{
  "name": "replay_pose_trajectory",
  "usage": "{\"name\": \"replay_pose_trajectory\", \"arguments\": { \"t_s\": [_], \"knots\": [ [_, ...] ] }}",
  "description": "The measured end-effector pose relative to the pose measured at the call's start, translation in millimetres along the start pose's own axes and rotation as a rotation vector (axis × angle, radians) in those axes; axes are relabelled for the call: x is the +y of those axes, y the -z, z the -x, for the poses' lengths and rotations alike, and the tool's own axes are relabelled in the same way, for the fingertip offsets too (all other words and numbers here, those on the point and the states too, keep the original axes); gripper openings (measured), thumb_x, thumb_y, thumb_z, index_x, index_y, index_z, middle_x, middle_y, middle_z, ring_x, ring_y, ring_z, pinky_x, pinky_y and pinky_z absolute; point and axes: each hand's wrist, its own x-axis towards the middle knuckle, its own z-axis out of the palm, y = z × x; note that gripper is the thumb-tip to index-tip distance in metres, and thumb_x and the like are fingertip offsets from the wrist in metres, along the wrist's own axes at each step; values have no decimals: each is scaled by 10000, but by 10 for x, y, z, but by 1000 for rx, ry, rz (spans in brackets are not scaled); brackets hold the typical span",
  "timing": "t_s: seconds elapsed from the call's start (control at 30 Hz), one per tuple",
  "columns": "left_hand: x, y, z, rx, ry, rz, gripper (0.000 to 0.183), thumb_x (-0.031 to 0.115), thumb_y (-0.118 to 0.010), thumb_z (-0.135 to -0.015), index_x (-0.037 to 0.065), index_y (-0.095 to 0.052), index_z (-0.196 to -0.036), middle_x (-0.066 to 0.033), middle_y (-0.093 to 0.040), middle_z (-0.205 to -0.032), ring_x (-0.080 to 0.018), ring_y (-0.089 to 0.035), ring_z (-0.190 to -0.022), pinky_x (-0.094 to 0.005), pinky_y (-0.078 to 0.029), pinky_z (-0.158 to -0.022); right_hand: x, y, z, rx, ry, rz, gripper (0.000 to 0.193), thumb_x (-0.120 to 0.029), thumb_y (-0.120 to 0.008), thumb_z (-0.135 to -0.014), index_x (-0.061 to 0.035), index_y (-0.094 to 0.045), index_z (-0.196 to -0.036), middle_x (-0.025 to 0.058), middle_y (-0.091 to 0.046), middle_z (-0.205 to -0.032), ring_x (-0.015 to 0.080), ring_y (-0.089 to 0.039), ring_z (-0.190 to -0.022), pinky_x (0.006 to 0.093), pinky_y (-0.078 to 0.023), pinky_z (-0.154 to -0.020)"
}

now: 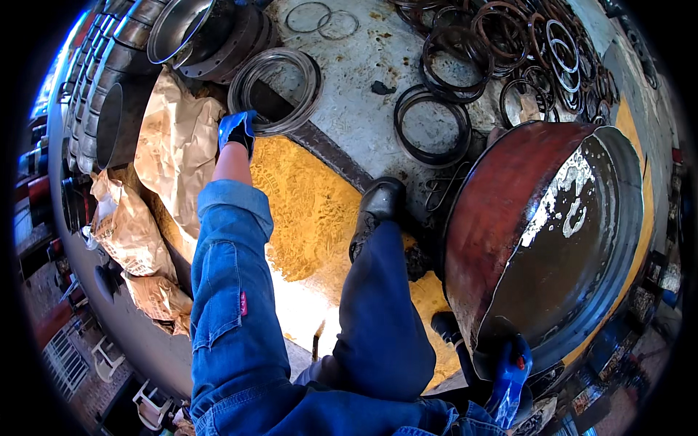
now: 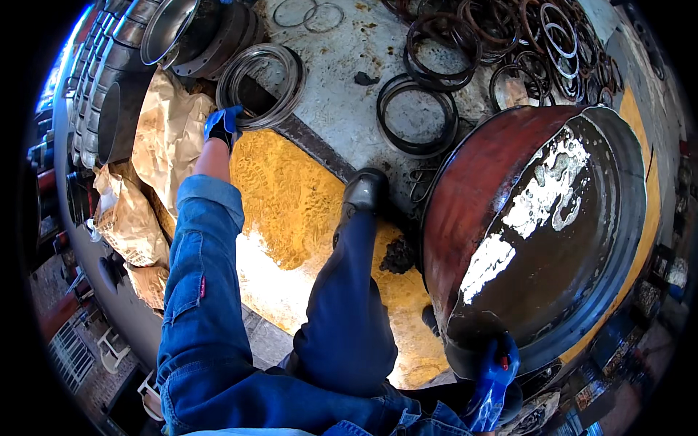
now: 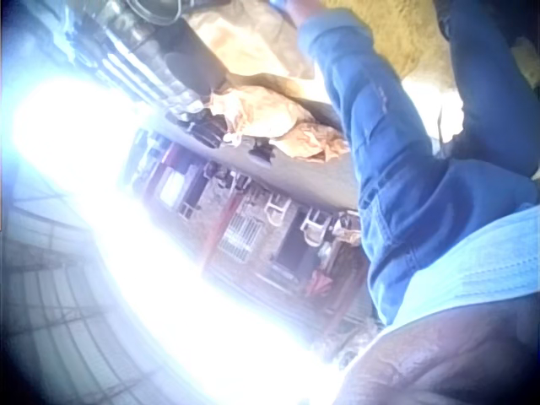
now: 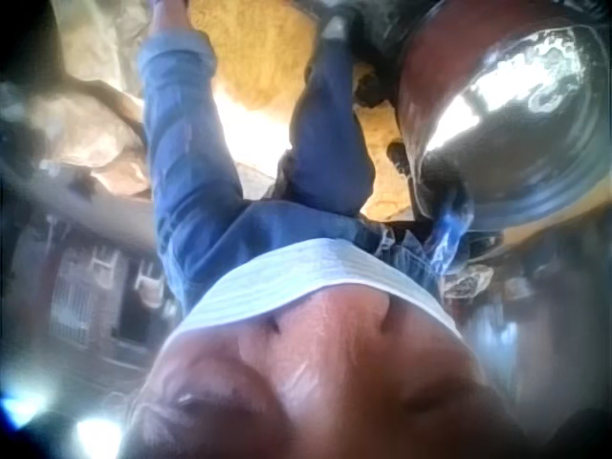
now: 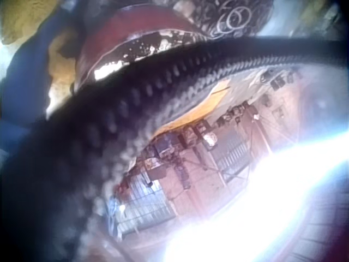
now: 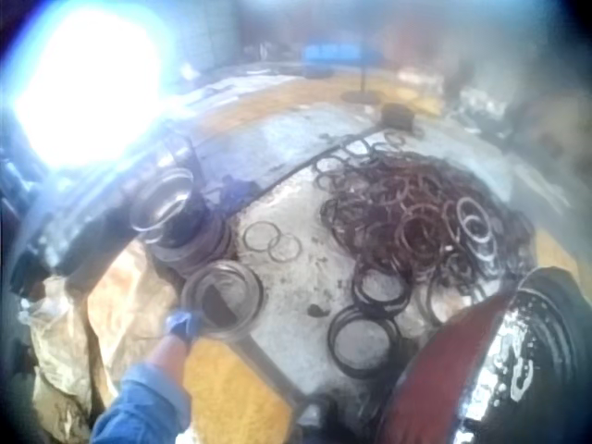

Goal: The person takes metal rings from a bucket, washes them in a large basin of liquid while scrubbing with a brush, and then places them onto a surface.

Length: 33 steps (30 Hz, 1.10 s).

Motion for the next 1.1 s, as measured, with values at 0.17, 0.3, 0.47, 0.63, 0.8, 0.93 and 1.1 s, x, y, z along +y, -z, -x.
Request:
{"name": "replay_pose_trajectory", "arguments": {
  "t_s": [0.17, 0.3, 0.47, 0.63, 0.8, 0.93, 1.1],
  "knots": [
    [197, 180, 162, -114, 0, 106, 342, 288, -661, -892, -17, -728, -1031, -160, -730, -977, -282, -699, -734, -396, -592, -650, 81, -41, -3, 42, 30, 15, 277, -124, -640, -973, 32, -682, -1198, 156, -730, -1116, 232, -685, -1020, 354, -521, -932],
    [234, 197, 290, -105, 46, 194, 348, 271, -651, -892, -22, -714, -1070, -175, -729, -1014, -304, -713, -759, -405, -611, -670, 52, -55, 1, 58, 65, -63, 278, -118, -639, -974, 35, -678, -1202, 158, -728, -1125, 237, -684, -1029, 356, -522, -938],
    [234, 151, 255, -138, 51, 260, 356, 280, -632, -903, -13, -707, -1090, -194, -722, -1043, -327, -718, -770, -420, -619, -684, -10, -49, 6, 46, -28, -40, 279, -121, -632, -977, 35, -678, -1204, 157, -730, -1131, 241, -686, -1031, 356, -523, -936],
    [274, 178, 268, -146, 53, 169, 376, 306, -635, -908, -2, -698, -1115, -191, -716, -1042, -325, -719, -771, -419, -619, -694, -21, -26, 1, 34, -1, -5, 279, -111, -637, -967, 30, -681, -1203, 159, -734, -1123, 228, -692, -1018, 346, -525, -926],
    [384, 140, 381, -91, 125, 151, 433, 339, -679, -899, 3, -686, -1173, -187, -715, -1057, -317, -720, -784, -419, -601, -704, -105, -17, 22, 45, 30, 24, 287, -116, -655, -954, 30, -682, -1200, 157, -736, -1118, 220, -696, -1015, 344, -530, -918],
    [277, 137, 224, -31, 22, 43, 317, 281, -734, -846, 41, -726, -1053, -182, -742, -949, -330, -723, -733, -427, -556, -748, -97, -48, 66, 82, -6, -17, 297, -126, -672, -945, 30, -681, -1198, 158, -737, -1117, 223, -701, -1008, 347, -534, -919],
    [31, 295, -14, -59, -41, -17, 383, 326, -650, -907, 107, -679, -1220, -164, -740, -1043, -320, -739, -842, -421, -550, -821, 57, -66, -8, 88, 92, 46, 303, -131, -677, -938, 14, -684, -1204, 171, -736, -1113, 260, -710, -1003, 355, -536, -925]
  ]
}}
